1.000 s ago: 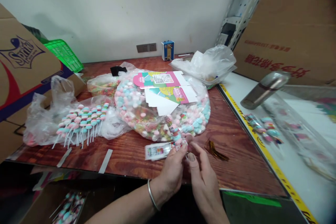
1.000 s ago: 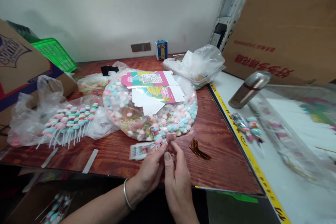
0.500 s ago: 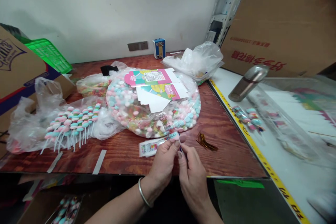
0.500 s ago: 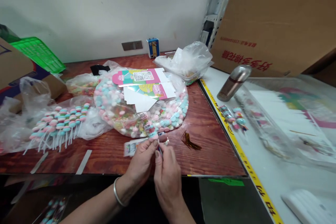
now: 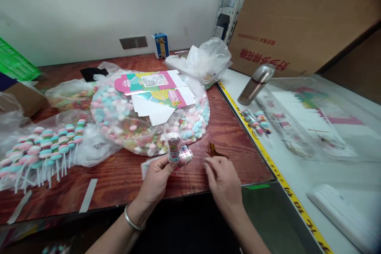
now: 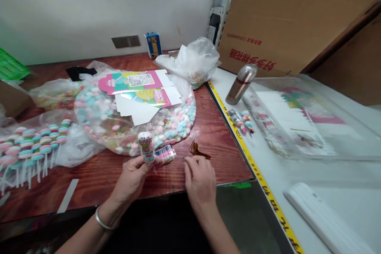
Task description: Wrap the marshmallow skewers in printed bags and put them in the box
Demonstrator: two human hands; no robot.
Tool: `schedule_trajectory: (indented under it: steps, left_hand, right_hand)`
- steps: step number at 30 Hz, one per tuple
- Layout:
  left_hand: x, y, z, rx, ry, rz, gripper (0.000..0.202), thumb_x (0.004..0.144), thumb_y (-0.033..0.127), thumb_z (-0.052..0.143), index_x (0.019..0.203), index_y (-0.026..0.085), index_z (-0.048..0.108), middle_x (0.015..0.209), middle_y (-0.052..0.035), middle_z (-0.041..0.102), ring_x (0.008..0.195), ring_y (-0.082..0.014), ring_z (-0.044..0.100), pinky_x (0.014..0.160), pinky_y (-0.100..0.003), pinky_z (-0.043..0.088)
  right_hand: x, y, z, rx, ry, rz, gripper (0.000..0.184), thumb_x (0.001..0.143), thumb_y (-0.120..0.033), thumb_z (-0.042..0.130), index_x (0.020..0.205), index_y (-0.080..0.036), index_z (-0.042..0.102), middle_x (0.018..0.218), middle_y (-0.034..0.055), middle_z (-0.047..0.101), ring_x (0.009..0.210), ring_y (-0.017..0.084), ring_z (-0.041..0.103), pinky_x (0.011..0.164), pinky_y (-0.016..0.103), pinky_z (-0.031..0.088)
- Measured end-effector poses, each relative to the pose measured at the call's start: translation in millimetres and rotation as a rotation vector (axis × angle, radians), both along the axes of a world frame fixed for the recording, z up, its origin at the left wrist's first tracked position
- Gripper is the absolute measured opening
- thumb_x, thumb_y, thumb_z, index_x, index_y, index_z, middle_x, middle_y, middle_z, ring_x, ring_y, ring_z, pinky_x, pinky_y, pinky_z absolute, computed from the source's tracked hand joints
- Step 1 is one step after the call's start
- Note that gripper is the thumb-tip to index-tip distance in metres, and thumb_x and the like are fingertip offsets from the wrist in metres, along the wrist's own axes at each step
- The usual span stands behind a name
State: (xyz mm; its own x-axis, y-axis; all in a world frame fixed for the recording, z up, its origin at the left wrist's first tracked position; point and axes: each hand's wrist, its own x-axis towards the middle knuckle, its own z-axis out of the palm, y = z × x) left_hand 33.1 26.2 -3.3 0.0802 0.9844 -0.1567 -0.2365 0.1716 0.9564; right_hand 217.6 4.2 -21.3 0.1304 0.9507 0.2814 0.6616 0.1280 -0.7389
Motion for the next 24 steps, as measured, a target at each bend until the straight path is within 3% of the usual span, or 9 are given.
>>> schedule_trajectory:
  steps: [4, 8, 15, 19, 21, 24]
  left_hand:
    - [-3.1, 8.0, -15.0, -0.012, 0.157, -0.031, 0.021, 0.079, 0.035, 0.069, 0.088, 0.018, 0.077, 0.076, -0.0017, 0.072, 0.077, -0.0169, 0.061, 0.077, -0.026, 0.044]
    - [0.0, 11.3, -18.8, -0.066, 0.206, -0.01, 0.018, 0.074, 0.035, 0.073, 0.076, 0.017, 0.076, 0.068, -0.0002, 0.07, 0.069, -0.0144, 0.059, 0.069, -0.023, 0.043]
    - [1.2, 16.5, -22.9, -0.154, 0.118, 0.023, 0.02, 0.074, 0.034, 0.073, 0.079, 0.015, 0.072, 0.064, -0.0004, 0.067, 0.06, -0.0106, 0.056, 0.061, -0.02, 0.042]
    - [1.0, 18.4, -24.1, -0.165, 0.058, 0.014, 0.02, 0.076, 0.033, 0.069, 0.084, 0.014, 0.068, 0.069, -0.0021, 0.068, 0.064, -0.0117, 0.058, 0.064, -0.022, 0.045]
    - [0.9, 19.3, -20.4, -0.14, 0.122, -0.01, 0.019, 0.081, 0.033, 0.064, 0.087, 0.015, 0.066, 0.072, -0.0029, 0.069, 0.066, -0.013, 0.059, 0.066, -0.024, 0.046]
    - [2.8, 21.0, -10.4, 0.025, 0.429, -0.02, 0.014, 0.087, 0.027, 0.055, 0.087, 0.017, 0.065, 0.071, -0.0015, 0.065, 0.067, -0.0141, 0.058, 0.066, -0.025, 0.044]
  right_hand:
    - [15.7, 27.0, -22.2, 0.147, -0.475, -0.136, 0.016, 0.087, -0.023, 0.057, 0.095, -0.02, 0.07, 0.112, 0.0122, 0.064, 0.103, 0.029, 0.054, 0.084, 0.042, 0.04]
    - [10.5, 41.0, -29.2, 0.139, -0.605, -0.181, 0.01, 0.085, -0.021, 0.059, 0.088, -0.017, 0.067, 0.117, 0.0123, 0.063, 0.115, 0.031, 0.049, 0.091, 0.045, 0.037]
    - [10.6, 38.7, -31.0, 0.182, -0.325, -0.075, 0.015, 0.089, -0.023, 0.051, 0.082, -0.02, 0.063, 0.108, 0.0097, 0.064, 0.115, 0.028, 0.05, 0.092, 0.045, 0.039]
    - [13.4, 30.4, -25.1, 0.206, -0.172, -0.071, 0.014, 0.09, -0.023, 0.05, 0.082, -0.02, 0.061, 0.103, 0.0091, 0.063, 0.111, 0.026, 0.052, 0.094, 0.045, 0.04]
    - [10.6, 24.5, -14.2, 0.215, -0.073, -0.07, 0.012, 0.09, -0.024, 0.052, 0.084, -0.02, 0.061, 0.098, 0.0073, 0.063, 0.103, 0.023, 0.056, 0.09, 0.041, 0.043]
    - [-3.7, 14.0, 7.8, 0.179, 0.102, -0.088, 0.008, 0.09, -0.023, 0.054, 0.09, -0.021, 0.062, 0.086, 0.002, 0.064, 0.081, 0.016, 0.06, 0.078, 0.03, 0.047]
